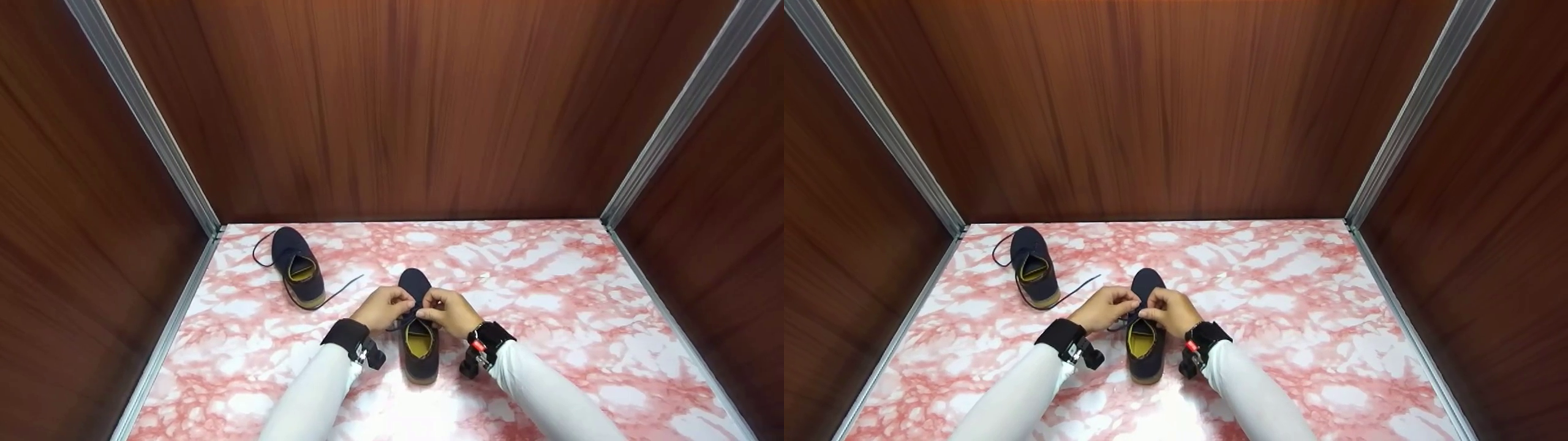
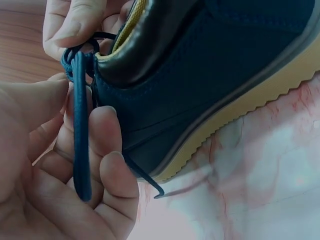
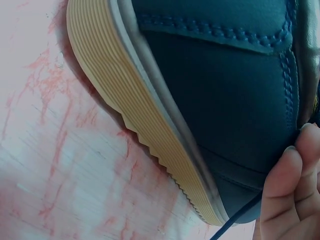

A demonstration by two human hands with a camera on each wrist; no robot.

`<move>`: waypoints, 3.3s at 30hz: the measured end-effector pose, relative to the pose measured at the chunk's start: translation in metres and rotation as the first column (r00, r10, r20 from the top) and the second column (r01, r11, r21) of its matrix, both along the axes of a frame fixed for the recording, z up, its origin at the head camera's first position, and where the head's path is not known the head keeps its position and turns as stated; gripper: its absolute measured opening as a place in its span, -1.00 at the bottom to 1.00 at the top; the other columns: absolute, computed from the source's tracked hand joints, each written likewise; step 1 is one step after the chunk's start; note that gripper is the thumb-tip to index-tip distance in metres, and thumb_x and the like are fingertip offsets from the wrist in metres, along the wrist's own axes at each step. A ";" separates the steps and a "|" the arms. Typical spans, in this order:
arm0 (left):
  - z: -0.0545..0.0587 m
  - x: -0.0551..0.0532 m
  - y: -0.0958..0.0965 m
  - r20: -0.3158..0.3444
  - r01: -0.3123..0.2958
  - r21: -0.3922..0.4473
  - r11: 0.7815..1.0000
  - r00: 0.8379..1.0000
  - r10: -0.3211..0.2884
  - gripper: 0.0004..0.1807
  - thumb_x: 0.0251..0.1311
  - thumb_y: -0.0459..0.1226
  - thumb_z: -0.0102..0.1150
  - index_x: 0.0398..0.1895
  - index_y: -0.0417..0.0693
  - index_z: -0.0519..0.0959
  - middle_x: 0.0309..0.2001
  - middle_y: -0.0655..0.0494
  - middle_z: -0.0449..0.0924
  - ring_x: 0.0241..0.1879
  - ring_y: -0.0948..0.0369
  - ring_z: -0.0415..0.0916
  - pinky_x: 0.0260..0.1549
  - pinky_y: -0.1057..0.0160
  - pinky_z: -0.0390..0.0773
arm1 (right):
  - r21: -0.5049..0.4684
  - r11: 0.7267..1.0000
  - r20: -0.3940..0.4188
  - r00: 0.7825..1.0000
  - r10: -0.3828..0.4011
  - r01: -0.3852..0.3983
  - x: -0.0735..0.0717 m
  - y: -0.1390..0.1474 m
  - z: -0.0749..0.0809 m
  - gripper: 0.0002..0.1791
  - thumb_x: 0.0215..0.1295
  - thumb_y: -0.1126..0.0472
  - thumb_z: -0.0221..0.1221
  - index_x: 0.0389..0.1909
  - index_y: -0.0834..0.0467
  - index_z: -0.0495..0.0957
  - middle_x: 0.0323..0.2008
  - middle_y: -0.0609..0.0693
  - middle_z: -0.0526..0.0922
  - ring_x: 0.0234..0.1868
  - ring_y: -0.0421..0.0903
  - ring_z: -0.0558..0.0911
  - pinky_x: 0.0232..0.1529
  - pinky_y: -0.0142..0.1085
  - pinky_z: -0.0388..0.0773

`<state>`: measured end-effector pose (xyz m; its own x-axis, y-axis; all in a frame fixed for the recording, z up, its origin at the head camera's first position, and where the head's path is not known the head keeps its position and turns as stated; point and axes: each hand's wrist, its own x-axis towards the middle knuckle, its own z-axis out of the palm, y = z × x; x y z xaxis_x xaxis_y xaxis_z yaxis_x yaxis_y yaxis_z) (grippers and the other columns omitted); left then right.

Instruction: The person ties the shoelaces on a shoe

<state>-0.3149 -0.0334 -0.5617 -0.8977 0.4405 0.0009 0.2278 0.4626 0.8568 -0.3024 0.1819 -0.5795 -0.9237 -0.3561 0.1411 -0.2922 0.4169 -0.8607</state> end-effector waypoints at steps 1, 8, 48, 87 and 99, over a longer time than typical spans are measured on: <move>0.000 0.000 0.001 0.003 0.005 0.005 1.000 1.000 -0.005 -0.83 0.47 -0.24 0.22 -0.14 -0.15 0.72 -0.30 0.13 0.67 -0.41 0.34 0.53 -0.36 0.41 0.55 | 0.001 1.000 -0.001 1.000 0.001 -0.001 0.000 0.000 0.000 -0.71 0.28 0.17 0.41 -0.40 0.22 0.50 -0.47 -0.08 0.50 -0.60 -0.33 0.46 -0.55 -0.50 0.43; 0.002 0.000 0.002 0.018 0.014 0.004 1.000 1.000 -0.014 -0.85 0.47 -0.25 0.21 -0.20 -0.15 0.67 -0.43 0.25 0.51 -0.51 0.35 0.45 -0.48 0.42 0.46 | -0.001 1.000 0.008 1.000 0.018 -0.018 0.000 0.001 0.002 -0.71 0.28 0.17 0.41 -0.38 0.23 0.50 -0.42 -0.08 0.50 -0.58 -0.33 0.48 -0.53 -0.50 0.46; -0.009 0.010 -0.005 0.337 -0.116 0.339 0.934 0.941 -0.006 -0.88 0.48 -0.29 0.14 -0.23 -0.16 0.56 -0.29 -0.01 0.84 -0.59 0.38 0.42 -0.49 0.35 0.40 | 0.106 0.991 0.072 0.995 0.071 -0.078 0.018 0.012 0.010 -0.68 0.42 0.10 0.32 -0.49 0.20 0.70 -0.60 -0.23 0.49 -0.56 -0.40 0.39 -0.50 -0.51 0.32; 0.000 0.007 -0.026 0.039 -0.100 0.060 0.993 0.995 0.097 -0.85 0.48 -0.29 0.02 -0.26 -0.14 0.53 -0.50 0.23 0.48 -0.55 0.33 0.43 -0.47 0.40 0.40 | 0.082 0.996 0.113 0.993 -0.046 0.037 0.003 0.041 0.028 -0.78 0.46 0.20 0.27 -0.18 0.32 0.68 -0.64 -0.19 0.51 -0.67 -0.35 0.39 -0.63 -0.48 0.30; -0.010 0.010 -0.037 0.009 -0.145 -0.019 0.989 0.989 0.145 -0.85 0.40 -0.28 0.01 -0.19 -0.15 0.55 -0.48 0.23 0.46 -0.51 0.31 0.47 -0.27 0.30 0.50 | 0.138 0.989 0.039 0.998 -0.056 0.050 0.003 0.057 0.011 -0.83 0.44 0.22 0.29 -0.30 0.25 0.71 -0.43 0.29 0.71 -0.52 -0.32 0.52 -0.47 -0.49 0.42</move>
